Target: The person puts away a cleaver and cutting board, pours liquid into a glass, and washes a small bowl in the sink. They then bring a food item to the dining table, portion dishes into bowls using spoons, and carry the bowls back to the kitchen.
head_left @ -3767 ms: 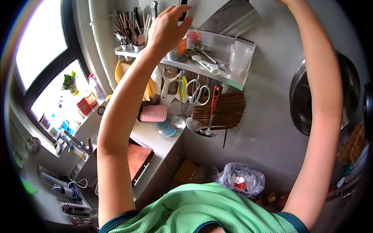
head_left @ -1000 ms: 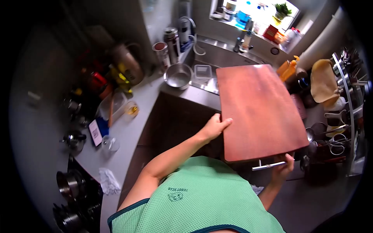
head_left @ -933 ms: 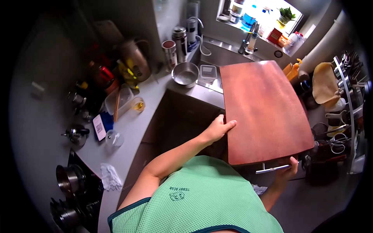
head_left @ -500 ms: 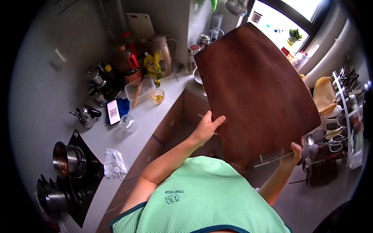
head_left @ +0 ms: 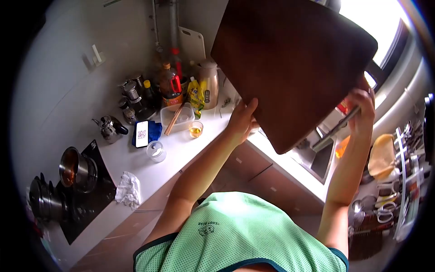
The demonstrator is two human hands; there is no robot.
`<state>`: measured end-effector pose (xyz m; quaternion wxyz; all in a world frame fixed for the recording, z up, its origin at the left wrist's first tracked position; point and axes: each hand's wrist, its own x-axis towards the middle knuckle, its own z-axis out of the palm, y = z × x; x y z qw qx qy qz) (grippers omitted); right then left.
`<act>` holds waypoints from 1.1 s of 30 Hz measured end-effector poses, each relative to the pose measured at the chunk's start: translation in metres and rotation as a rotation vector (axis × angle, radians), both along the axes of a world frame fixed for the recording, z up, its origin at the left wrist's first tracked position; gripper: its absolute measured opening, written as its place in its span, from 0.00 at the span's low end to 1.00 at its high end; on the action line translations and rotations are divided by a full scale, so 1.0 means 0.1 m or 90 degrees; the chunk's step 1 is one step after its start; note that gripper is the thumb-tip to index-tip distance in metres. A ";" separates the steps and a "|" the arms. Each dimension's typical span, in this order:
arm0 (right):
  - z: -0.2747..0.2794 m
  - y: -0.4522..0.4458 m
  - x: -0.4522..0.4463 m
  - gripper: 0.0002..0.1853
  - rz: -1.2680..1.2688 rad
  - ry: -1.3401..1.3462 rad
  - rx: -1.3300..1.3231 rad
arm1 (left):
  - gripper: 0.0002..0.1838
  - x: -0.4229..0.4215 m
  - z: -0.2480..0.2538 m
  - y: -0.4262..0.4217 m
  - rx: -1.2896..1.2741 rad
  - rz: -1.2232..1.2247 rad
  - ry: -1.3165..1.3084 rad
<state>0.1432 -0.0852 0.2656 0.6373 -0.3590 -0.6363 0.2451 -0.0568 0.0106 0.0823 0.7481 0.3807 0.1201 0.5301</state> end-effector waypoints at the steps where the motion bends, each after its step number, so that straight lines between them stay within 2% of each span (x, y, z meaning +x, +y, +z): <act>1: 0.13 0.21 0.02 0.29 0.034 -0.004 0.015 | 0.25 0.03 0.08 0.14 0.014 -0.011 -0.022; 4: 0.56 0.68 -0.01 0.22 0.127 -0.089 0.017 | 0.23 0.16 0.28 0.55 0.032 -0.004 -0.081; 6: 0.74 1.07 -0.01 0.16 0.063 -0.050 0.028 | 0.22 0.22 0.40 0.78 0.035 0.004 -0.113; 9: 1.07 1.65 0.11 0.11 0.120 -0.213 0.039 | 0.23 0.33 0.53 1.11 0.026 0.035 -0.135; 12: 1.24 1.83 -0.10 0.08 0.116 -0.235 0.023 | 0.22 0.39 0.64 1.27 0.054 0.097 -0.145; 14: 1.27 1.87 -0.27 0.08 0.131 -0.199 0.046 | 0.18 0.41 0.67 1.41 -0.001 0.106 -0.186; 16: 1.37 2.14 -0.29 0.08 0.170 -0.315 0.042 | 0.17 0.43 0.66 1.57 -0.016 0.112 -0.197; 20: 1.45 2.67 -0.42 0.07 0.177 -0.312 0.015 | 0.20 0.39 0.54 1.95 -0.023 0.143 -0.194; 21: 1.47 2.75 -0.51 0.07 0.100 -0.312 0.008 | 0.20 0.37 0.55 2.02 -0.022 0.143 -0.193; 22: 1.51 2.85 -0.55 0.07 0.099 -0.311 0.009 | 0.20 0.36 0.54 2.09 -0.030 0.129 -0.225; 24: 1.58 3.01 -0.66 0.07 0.092 -0.456 -0.060 | 0.20 0.32 0.52 2.20 -0.042 0.109 -0.253; 26: 1.49 3.09 -0.81 0.08 0.042 -0.400 -0.016 | 0.20 0.27 0.54 2.30 -0.091 0.131 -0.282; 29: 1.55 3.75 -0.98 0.06 0.053 -0.583 0.068 | 0.20 0.16 0.52 2.48 -0.096 0.113 -0.324; 30: 1.56 4.10 -1.03 0.06 0.055 -0.584 0.068 | 0.20 0.13 0.51 2.54 -0.096 0.113 -0.326; 32: 1.59 4.74 -1.12 0.06 -0.221 -1.118 0.728 | 0.20 0.07 0.48 2.67 -0.131 0.123 -0.349; 33: 1.56 4.48 -1.31 0.07 -0.285 -1.252 0.600 | 0.19 0.04 0.42 2.78 -0.141 0.108 -0.362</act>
